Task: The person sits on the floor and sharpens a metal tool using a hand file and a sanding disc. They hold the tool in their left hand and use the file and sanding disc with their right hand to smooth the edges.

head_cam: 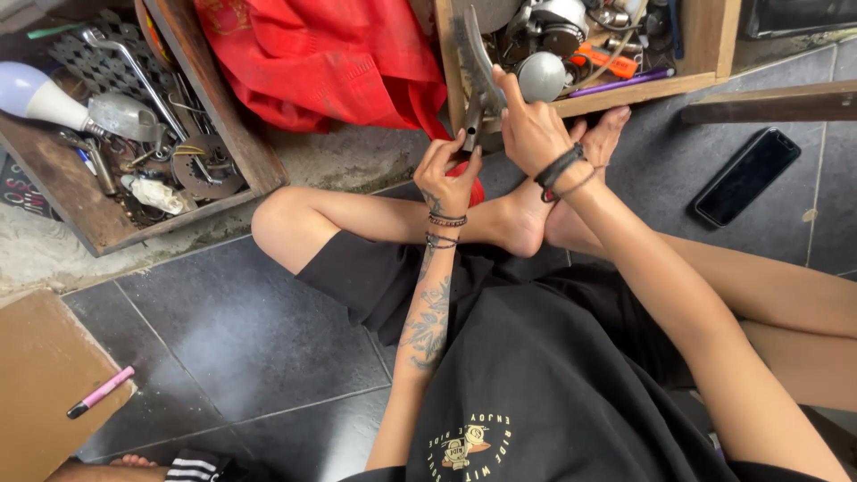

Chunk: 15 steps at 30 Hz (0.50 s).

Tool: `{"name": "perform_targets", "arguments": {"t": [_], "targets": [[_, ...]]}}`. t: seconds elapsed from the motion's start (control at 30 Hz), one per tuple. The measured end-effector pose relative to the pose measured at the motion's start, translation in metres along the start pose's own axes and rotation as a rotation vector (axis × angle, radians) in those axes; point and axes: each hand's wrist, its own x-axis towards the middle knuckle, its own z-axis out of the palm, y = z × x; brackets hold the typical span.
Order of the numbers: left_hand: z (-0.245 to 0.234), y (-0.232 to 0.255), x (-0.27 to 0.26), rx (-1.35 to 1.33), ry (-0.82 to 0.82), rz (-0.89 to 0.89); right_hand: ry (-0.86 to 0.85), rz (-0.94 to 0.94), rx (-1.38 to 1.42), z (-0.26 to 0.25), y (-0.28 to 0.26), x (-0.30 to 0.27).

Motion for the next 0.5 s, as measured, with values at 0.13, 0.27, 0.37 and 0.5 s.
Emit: {"name": "perform_targets", "arguments": {"t": [0.13, 0.27, 0.37, 0.5], "targets": [[-0.009, 0.006, 0.008, 0.035, -0.013, 0.042, 0.007, 0.016, 0.091, -0.019, 0.004, 0.007], [-0.019, -0.002, 0.015, 0.063, 0.054, 0.131, 0.094, 0.142, 0.462, -0.034, -0.005, -0.005], [-0.015, -0.015, 0.006, 0.063, 0.024, 0.124, 0.102, 0.146, 0.406, -0.032, -0.019, -0.01], [-0.015, -0.023, 0.006, 0.114, 0.031, 0.137, 0.051, 0.018, 0.114, 0.011, -0.006, -0.019]]}}
